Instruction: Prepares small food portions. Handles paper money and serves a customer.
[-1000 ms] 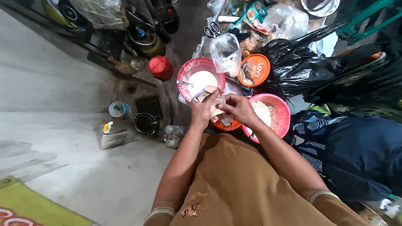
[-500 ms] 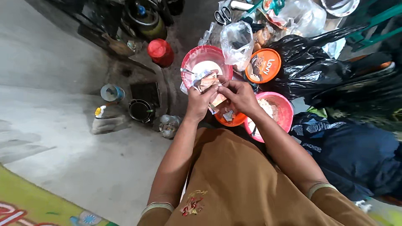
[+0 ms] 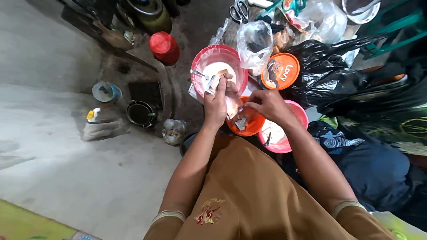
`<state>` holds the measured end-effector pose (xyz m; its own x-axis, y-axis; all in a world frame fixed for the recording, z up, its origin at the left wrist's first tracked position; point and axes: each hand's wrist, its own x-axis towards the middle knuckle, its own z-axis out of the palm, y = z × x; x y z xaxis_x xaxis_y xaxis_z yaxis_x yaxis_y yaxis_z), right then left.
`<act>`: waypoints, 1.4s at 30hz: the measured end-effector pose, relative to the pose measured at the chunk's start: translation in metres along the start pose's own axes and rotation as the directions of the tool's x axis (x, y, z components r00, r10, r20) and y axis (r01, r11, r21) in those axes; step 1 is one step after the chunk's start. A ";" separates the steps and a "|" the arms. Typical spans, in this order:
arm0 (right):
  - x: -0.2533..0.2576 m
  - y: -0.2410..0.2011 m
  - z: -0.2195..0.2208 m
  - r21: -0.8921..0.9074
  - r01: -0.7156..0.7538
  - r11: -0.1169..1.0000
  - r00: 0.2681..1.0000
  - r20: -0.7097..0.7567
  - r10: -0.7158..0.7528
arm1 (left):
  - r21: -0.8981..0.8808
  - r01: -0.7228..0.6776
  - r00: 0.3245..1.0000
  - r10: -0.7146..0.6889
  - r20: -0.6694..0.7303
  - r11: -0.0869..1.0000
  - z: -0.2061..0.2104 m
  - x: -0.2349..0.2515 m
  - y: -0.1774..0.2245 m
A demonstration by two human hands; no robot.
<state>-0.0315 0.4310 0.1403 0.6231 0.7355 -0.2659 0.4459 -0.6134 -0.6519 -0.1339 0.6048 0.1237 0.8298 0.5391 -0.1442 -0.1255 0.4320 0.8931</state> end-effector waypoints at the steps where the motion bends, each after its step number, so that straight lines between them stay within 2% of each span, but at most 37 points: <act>1: -0.004 0.009 -0.004 -0.095 -0.060 0.994 0.998 -0.026 0.058 | -0.012 0.027 0.999 -0.027 0.025 1.000 -0.008 -0.004 0.002; 2: -0.009 0.017 -0.005 -0.157 -0.125 0.980 0.991 -0.065 0.116 | -0.014 0.071 0.995 -0.070 0.065 0.997 -0.018 -0.009 0.005; 4: -0.021 0.024 0.002 -0.244 -0.214 0.946 0.975 -0.112 0.191 | 0.035 0.239 0.965 -0.241 0.102 0.970 -0.036 -0.024 0.012; 6: -0.029 0.024 0.026 -0.346 -0.251 0.904 0.966 -0.147 0.212 | 0.105 0.414 0.907 -0.420 0.044 0.904 -0.051 -0.044 0.011; 9: -0.030 0.034 0.054 -0.407 -0.265 0.874 0.956 -0.226 0.185 | 0.151 0.517 0.856 -0.510 -0.080 0.843 -0.065 -0.062 -0.007; 11: -0.030 0.036 0.046 -0.357 -0.270 0.894 0.945 -0.276 0.175 | 0.194 0.513 0.858 -0.501 -0.109 0.836 -0.067 -0.067 -0.012; 15: -0.042 0.024 0.019 -0.226 -0.288 0.931 0.945 -0.225 0.238 | 0.259 0.481 0.876 -0.473 -0.095 0.838 -0.054 -0.067 -0.017; 18: -0.049 0.026 0.024 -0.220 -0.171 0.961 0.955 -0.275 0.107 | 0.320 0.465 0.880 -0.470 -0.069 0.825 -0.034 -0.059 -0.016; 20: -0.050 0.022 0.028 -0.229 -0.125 0.965 0.951 -0.305 0.051 | 0.440 0.426 0.890 -0.454 -0.046 0.790 -0.026 -0.052 -0.015; 24: -0.060 0.008 0.032 -0.180 -0.072 0.981 0.908 -0.418 -0.010 | 0.659 0.250 0.920 -0.386 0.066 0.710 -0.018 -0.045 -0.014; 26: -0.067 0.001 0.031 -0.060 0.001 0.998 0.932 -0.361 -0.023 | 0.658 0.100 0.937 -0.294 0.191 0.747 -0.015 -0.047 -0.016; 27: -0.071 0.000 0.030 0.011 0.049 0.999 0.958 -0.283 -0.044 | 0.649 0.019 0.935 -0.243 0.257 0.761 -0.016 -0.048 -0.017; 29: -0.074 0.003 0.018 0.090 0.073 0.993 0.997 -0.001 -0.073 | 0.689 -0.098 0.934 -0.174 0.313 0.718 -0.019 -0.053 -0.020; 31: -0.072 0.007 -0.002 -0.012 -0.053 0.999 0.948 0.314 0.054 | 0.791 -0.102 0.917 -0.252 0.310 0.603 -0.030 -0.061 -0.021; 32: -0.070 0.007 -0.009 -0.090 -0.131 0.987 0.907 0.392 0.156 | 0.840 -0.086 0.899 -0.321 0.297 0.536 -0.034 -0.066 -0.020; 34: -0.063 0.009 -0.014 -0.200 -0.232 0.952 0.895 0.340 0.289 | 0.894 -0.058 0.873 -0.411 0.261 0.444 -0.039 -0.074 -0.016; 36: -0.051 0.008 -0.008 -0.173 -0.253 0.952 0.942 0.181 0.283 | 0.909 -0.012 0.866 -0.451 0.217 0.416 -0.041 -0.079 -0.013; 38: -0.034 0.009 0.009 -0.096 -0.233 0.968 0.962 0.125 0.244 | 0.902 0.041 0.861 -0.474 0.187 0.431 -0.044 -0.080 -0.010; 40: -0.011 0.016 0.036 -0.070 -0.241 0.968 0.945 0.210 0.250 | 0.881 0.078 0.860 -0.479 0.178 0.467 -0.048 -0.080 -0.009; 42: 0.009 0.025 0.064 -0.051 -0.313 0.948 0.893 0.323 0.312 | 0.851 0.081 0.867 -0.458 0.197 0.519 -0.054 -0.083 -0.010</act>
<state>-0.0559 0.4409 0.0756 0.4882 0.5587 -0.6704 0.2611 -0.8265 -0.4987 -0.2306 0.5948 0.1033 0.8838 0.1273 -0.4502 0.4649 -0.3479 0.8142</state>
